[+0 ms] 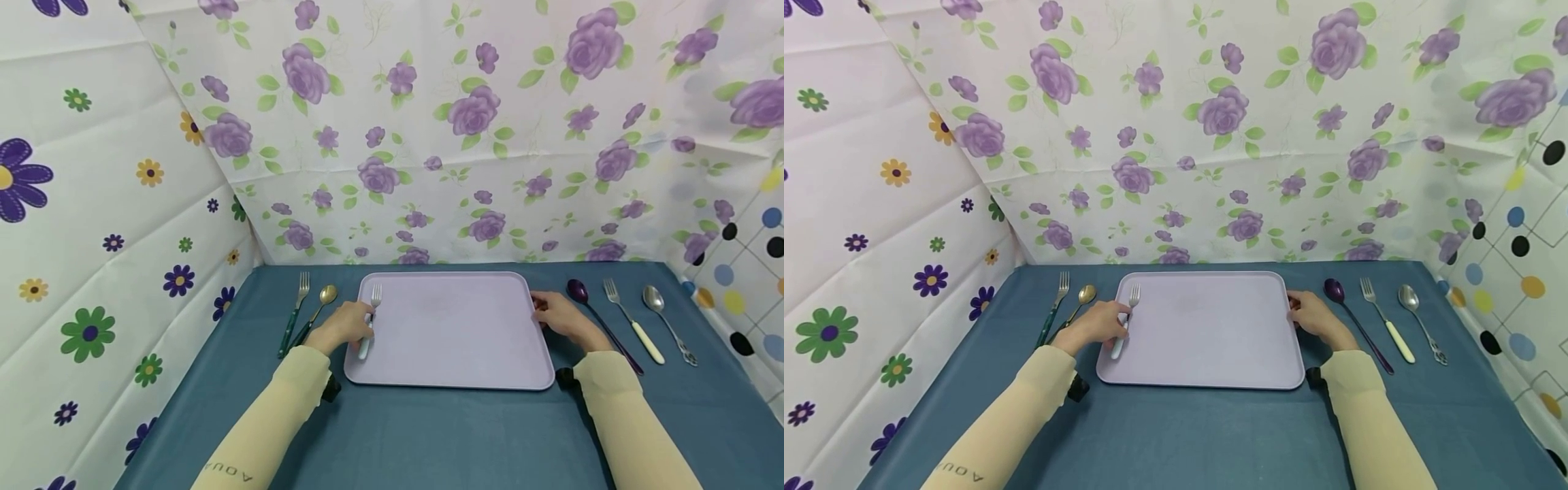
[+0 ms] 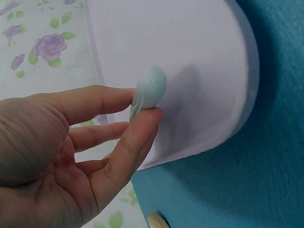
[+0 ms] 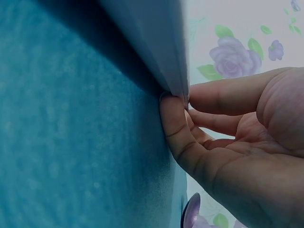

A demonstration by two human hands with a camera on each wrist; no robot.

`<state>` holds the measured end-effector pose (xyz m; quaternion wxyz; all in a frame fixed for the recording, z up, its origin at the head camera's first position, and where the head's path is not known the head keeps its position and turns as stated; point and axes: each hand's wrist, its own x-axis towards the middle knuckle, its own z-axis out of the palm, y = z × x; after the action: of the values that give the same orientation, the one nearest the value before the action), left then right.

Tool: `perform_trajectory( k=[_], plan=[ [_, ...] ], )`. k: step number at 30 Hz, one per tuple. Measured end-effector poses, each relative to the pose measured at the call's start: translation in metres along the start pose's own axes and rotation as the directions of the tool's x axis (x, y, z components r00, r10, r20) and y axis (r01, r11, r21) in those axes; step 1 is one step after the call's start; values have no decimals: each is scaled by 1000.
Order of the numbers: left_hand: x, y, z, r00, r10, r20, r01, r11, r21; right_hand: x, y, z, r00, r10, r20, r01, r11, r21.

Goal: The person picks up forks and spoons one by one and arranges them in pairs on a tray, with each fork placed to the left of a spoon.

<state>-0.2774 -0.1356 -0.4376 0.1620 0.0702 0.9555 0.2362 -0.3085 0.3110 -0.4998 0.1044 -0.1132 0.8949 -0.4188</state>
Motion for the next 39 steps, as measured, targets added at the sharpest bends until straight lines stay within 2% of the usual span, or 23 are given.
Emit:
perform_trajectory(
  k=[19,39],
  plan=[
    [1,-1,8,1000,-21,8,21,999,-38,0,-1,0,1000,-6,-3,6,1000,2],
    [-4,1,7,1000,-18,9,19,999,-35,0,-1,0,1000,-4,-6,4,1000,-3]
  ],
)
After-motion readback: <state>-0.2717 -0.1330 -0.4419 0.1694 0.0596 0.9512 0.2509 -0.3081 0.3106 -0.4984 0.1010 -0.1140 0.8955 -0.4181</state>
